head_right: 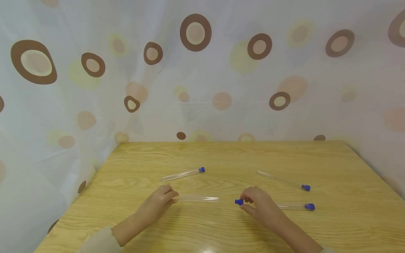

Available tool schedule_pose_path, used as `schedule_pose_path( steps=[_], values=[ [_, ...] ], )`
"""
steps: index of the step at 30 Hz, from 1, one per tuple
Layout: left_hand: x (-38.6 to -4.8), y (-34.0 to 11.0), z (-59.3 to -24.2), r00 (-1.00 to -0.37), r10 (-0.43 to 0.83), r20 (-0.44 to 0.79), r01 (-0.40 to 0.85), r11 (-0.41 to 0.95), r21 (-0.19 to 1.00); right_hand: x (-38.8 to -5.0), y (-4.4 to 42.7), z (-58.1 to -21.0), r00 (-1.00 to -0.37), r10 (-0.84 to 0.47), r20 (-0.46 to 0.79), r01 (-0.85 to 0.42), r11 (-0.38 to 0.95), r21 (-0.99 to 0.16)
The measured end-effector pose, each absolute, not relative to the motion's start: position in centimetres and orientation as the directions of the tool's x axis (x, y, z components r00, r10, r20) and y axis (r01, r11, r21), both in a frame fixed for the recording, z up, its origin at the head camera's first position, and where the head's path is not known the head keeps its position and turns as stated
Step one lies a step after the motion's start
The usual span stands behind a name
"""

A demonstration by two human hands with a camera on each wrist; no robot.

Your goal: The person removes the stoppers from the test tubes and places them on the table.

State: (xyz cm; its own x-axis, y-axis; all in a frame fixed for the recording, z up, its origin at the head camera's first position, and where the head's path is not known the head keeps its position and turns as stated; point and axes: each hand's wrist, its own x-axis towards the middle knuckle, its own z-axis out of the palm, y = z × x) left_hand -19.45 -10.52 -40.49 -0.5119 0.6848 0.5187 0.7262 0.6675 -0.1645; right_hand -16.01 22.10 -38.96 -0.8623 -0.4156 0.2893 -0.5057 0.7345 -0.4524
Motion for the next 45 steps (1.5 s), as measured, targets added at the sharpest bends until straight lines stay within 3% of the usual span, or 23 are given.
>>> schedule_pose_path(
  steps=[11,20,33,45],
  values=[
    [-19.4,-10.9,-40.7,-0.550,0.690,0.470,0.725,0.674,-0.142,-16.5,22.3,-39.2,-0.863,-0.425,0.273,-0.505,0.735,-0.453],
    [-19.9,-11.5,-41.2,-0.559,0.698,0.447,0.695,0.689,-0.207,-16.7,22.4,-40.1,-0.830,-0.471,0.298,-0.558,0.714,-0.423],
    [-19.9,-12.1,-41.5,-0.595,0.698,0.399,0.703,0.692,-0.163,-17.4,22.3,-41.2,-0.814,-0.499,0.297,-0.580,0.723,-0.375],
    [-20.4,-12.6,-42.1,-0.622,0.689,0.372,0.706,0.699,-0.113,-18.0,22.1,-41.7,-0.833,-0.492,0.253,-0.554,0.731,-0.398]
  ],
)
